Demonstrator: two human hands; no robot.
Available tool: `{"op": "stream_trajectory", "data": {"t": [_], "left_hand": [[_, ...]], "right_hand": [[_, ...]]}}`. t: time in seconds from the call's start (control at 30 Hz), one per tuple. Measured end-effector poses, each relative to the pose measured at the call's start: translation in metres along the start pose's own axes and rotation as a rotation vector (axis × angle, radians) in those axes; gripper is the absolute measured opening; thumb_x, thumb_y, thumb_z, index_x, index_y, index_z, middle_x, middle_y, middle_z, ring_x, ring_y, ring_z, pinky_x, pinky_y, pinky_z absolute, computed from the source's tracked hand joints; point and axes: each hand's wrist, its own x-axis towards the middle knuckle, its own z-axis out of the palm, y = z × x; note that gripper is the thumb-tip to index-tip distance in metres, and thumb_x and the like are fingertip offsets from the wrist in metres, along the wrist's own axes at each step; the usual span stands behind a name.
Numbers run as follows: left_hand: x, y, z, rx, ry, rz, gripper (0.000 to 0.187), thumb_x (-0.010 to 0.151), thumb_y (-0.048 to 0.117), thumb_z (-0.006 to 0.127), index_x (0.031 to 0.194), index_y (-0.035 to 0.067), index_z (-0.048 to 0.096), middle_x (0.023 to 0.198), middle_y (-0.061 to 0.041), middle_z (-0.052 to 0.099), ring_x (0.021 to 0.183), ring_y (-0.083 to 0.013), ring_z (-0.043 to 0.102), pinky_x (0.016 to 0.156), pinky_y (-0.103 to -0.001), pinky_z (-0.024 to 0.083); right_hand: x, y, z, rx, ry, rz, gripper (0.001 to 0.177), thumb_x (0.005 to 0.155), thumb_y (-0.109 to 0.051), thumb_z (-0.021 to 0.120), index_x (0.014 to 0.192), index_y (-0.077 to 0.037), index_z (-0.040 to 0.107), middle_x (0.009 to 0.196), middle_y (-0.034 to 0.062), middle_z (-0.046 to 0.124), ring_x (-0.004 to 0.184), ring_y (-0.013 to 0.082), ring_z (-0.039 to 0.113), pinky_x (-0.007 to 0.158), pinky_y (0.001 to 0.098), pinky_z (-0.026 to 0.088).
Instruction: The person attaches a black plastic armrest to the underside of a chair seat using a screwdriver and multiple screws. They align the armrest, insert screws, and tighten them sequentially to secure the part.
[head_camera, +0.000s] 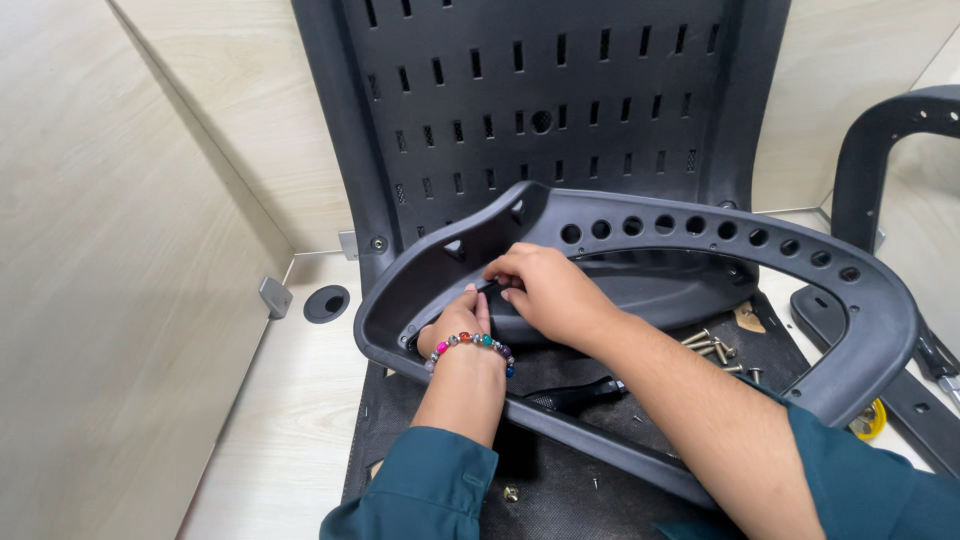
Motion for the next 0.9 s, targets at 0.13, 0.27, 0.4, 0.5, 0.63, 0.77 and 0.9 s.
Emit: {"op": "stream_trajectory", "data": {"t": [0.13, 0.27, 0.4, 0.5, 0.63, 0.77, 0.9], "left_hand": [[0.007, -0.005, -0.003, -0.047, -0.032, -0.006, 0.023, 0.081, -0.018, 0.068, 0.102, -0.015, 0.060, 0.107, -0.023, 0.068, 0.087, -0.0284, 0.074, 0.078, -0.029, 0.068], [0.013, -0.007, -0.002, -0.054, -0.062, -0.005, 0.019, 0.084, -0.017, 0.066, 0.101, -0.018, 0.058, 0.107, -0.025, 0.067, 0.088, -0.0312, 0.074, 0.079, -0.033, 0.068], [0.013, -0.007, -0.002, -0.067, -0.056, -0.007, 0.014, 0.087, -0.018, 0.062, 0.099, -0.022, 0.057, 0.108, -0.029, 0.066, 0.089, -0.0345, 0.075, 0.083, -0.035, 0.064], [0.010, -0.005, -0.002, -0.082, -0.067, -0.005, 0.015, 0.086, -0.020, 0.061, 0.100, -0.021, 0.056, 0.110, -0.029, 0.066, 0.089, -0.0339, 0.075, 0.083, -0.035, 0.063], [0.009, -0.003, -0.002, -0.063, -0.063, -0.014, 0.013, 0.086, -0.018, 0.063, 0.096, -0.022, 0.056, 0.106, -0.029, 0.067, 0.087, -0.0342, 0.075, 0.082, -0.034, 0.064], [0.008, -0.002, -0.001, -0.053, -0.056, -0.025, 0.008, 0.085, -0.017, 0.065, 0.092, -0.020, 0.061, 0.101, -0.026, 0.070, 0.085, -0.0309, 0.075, 0.081, -0.032, 0.063], [0.009, -0.003, -0.002, -0.080, -0.053, -0.025, 0.009, 0.086, -0.017, 0.065, 0.092, -0.021, 0.060, 0.101, -0.027, 0.069, 0.085, -0.0314, 0.075, 0.081, -0.032, 0.069]], "right_hand": [[-0.004, 0.003, 0.008, -0.050, 0.039, -0.031, 0.034, 0.076, -0.005, 0.075, 0.110, -0.006, 0.075, 0.086, 0.0096, 0.070, 0.086, 0.0285, 0.064, 0.080, 0.0402, 0.052], [-0.003, -0.002, 0.014, -0.066, 0.087, -0.091, 0.034, 0.075, -0.007, 0.075, 0.109, -0.007, 0.076, 0.090, 0.0079, 0.071, 0.089, 0.0285, 0.064, 0.081, 0.0404, 0.052], [0.002, -0.004, 0.015, -0.101, 0.067, -0.156, 0.024, 0.078, -0.009, 0.073, 0.102, -0.008, 0.079, 0.093, 0.0078, 0.072, 0.094, 0.0289, 0.067, 0.085, 0.0415, 0.052], [0.006, -0.002, 0.015, -0.084, 0.047, -0.113, 0.019, 0.080, -0.012, 0.073, 0.098, -0.008, 0.080, 0.093, 0.0075, 0.072, 0.094, 0.0282, 0.068, 0.084, 0.0409, 0.053], [0.008, -0.001, 0.017, -0.087, 0.069, -0.085, 0.013, 0.081, -0.013, 0.074, 0.091, -0.007, 0.079, 0.092, 0.0062, 0.072, 0.089, 0.0272, 0.070, 0.079, 0.0399, 0.055], [0.013, 0.000, 0.020, -0.098, 0.080, -0.062, 0.010, 0.080, -0.014, 0.076, 0.085, -0.006, 0.076, 0.089, 0.0061, 0.071, 0.084, 0.0282, 0.070, 0.072, 0.0400, 0.055], [0.012, 0.004, 0.023, -0.093, 0.112, -0.117, 0.006, 0.080, -0.012, 0.075, 0.082, -0.007, 0.074, 0.087, 0.0057, 0.070, 0.083, 0.0282, 0.070, 0.071, 0.0400, 0.055]]}}
